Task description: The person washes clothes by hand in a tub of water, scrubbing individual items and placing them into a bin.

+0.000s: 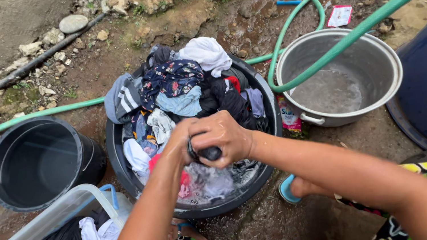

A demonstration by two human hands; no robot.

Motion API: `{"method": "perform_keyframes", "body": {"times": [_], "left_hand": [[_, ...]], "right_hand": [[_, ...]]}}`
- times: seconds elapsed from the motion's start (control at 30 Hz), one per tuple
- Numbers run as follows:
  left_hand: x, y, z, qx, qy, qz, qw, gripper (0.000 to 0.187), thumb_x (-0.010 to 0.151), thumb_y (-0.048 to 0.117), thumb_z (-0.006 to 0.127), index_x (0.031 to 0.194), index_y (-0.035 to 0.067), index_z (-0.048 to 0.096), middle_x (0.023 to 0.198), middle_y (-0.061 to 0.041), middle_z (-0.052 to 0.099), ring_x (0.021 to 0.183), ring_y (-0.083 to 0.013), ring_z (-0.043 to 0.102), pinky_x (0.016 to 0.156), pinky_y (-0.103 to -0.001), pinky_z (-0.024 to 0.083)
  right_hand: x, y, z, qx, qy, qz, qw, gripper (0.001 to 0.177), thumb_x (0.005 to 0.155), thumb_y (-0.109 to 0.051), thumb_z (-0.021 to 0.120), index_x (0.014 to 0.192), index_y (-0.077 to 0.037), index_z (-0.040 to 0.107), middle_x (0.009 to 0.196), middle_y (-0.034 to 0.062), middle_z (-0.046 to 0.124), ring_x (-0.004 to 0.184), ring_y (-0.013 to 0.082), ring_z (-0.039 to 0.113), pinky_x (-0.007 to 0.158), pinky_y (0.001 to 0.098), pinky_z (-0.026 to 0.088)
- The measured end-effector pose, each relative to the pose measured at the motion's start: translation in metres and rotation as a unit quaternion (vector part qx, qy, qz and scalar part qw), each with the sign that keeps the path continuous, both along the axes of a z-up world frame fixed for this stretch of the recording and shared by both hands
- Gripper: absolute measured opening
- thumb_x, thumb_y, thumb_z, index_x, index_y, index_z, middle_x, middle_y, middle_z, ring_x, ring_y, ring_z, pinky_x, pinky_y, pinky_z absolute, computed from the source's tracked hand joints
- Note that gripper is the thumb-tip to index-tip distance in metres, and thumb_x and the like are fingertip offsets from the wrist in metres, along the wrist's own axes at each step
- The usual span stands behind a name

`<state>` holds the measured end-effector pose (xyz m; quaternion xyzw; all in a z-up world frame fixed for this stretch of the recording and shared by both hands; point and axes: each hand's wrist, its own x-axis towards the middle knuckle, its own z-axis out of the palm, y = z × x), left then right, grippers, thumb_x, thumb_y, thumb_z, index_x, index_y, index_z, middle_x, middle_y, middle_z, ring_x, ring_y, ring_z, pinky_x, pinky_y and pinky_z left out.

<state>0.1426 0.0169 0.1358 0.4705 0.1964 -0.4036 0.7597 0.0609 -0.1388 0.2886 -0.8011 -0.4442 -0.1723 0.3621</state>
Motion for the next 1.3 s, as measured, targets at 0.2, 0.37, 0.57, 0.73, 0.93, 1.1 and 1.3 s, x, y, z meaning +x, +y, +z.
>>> {"method": "perform_keyframes", "body": {"times": [0.2,0.37,0.57,0.73,0.93,1.1,1.3], "left_hand": [[0.039,0.109,0.073,0.215,-0.103,0.124,0.963,0.033,0.077,0.025,0.073,0.1,0.001,0.072,0.097,-0.013,0.073,0.087,-0.0346,0.072,0.078,-0.063,0.058],[0.041,0.26,0.119,0.537,-0.248,-0.089,0.801,0.046,0.088,0.042,0.068,0.119,0.009,0.076,0.117,-0.011,0.073,0.106,-0.0296,0.066,0.09,-0.05,0.052],[-0.014,0.473,0.018,0.652,-0.209,-0.33,0.65,0.055,0.085,0.04,0.076,0.132,0.011,0.071,0.121,-0.017,0.076,0.11,-0.0285,0.072,0.1,-0.04,0.054],[-0.027,0.485,-0.021,0.611,-0.194,-0.244,0.727,0.077,0.075,0.037,0.089,0.14,0.002,0.063,0.123,-0.024,0.074,0.112,-0.0334,0.073,0.101,-0.043,0.053],[0.042,0.293,0.033,0.478,-0.394,-0.351,0.702,0.053,0.078,0.043,0.08,0.117,0.007,0.076,0.114,-0.012,0.08,0.103,-0.024,0.075,0.092,-0.037,0.058],[0.009,0.108,0.014,0.361,-0.433,-0.368,0.739,0.076,0.059,0.036,0.095,0.126,0.012,0.067,0.115,-0.016,0.075,0.105,-0.0289,0.073,0.092,-0.04,0.058],[-0.06,0.011,-0.049,0.356,-0.425,-0.365,0.748,0.121,0.052,0.023,0.1,0.153,0.011,0.035,0.139,-0.022,0.059,0.133,-0.0366,0.055,0.112,-0.04,0.044]], "right_hand": [[0.004,0.026,-0.068,0.157,0.215,-0.168,0.949,0.041,0.097,-0.03,0.064,0.124,-0.001,0.054,0.107,0.0158,0.066,0.098,0.0344,0.071,0.085,0.0467,0.056],[-0.009,-0.012,-0.207,-0.366,0.43,-0.321,0.76,0.035,0.097,-0.034,0.058,0.115,-0.007,0.073,0.113,0.0209,0.074,0.106,0.0388,0.072,0.089,0.0495,0.057],[-0.04,-0.081,-0.277,-0.537,0.391,-0.421,0.617,0.051,0.092,-0.038,0.067,0.135,-0.009,0.062,0.152,0.0306,0.039,0.138,0.0416,0.036,0.107,0.0586,0.029],[-0.032,-0.066,-0.266,-0.417,0.455,-0.337,0.711,0.049,0.088,-0.037,0.073,0.13,-0.014,0.064,0.143,0.0195,0.05,0.143,0.0366,0.034,0.118,0.0597,0.022],[0.006,-0.05,-0.14,0.041,0.372,-0.246,0.894,0.029,0.073,-0.007,0.068,0.101,0.0,0.07,0.095,0.0166,0.072,0.096,0.0266,0.07,0.087,0.0343,0.055],[0.009,-0.034,0.083,0.195,0.328,-0.111,0.918,0.03,0.073,0.001,0.062,0.101,-0.002,0.071,0.097,-0.0025,0.072,0.09,0.0073,0.065,0.082,0.0253,0.054],[-0.008,-0.03,0.231,0.155,0.151,-0.188,0.958,0.017,0.075,0.004,0.07,0.086,-0.005,0.061,0.079,-0.0024,0.056,0.072,0.0087,0.056,0.06,0.0264,0.045]]}}
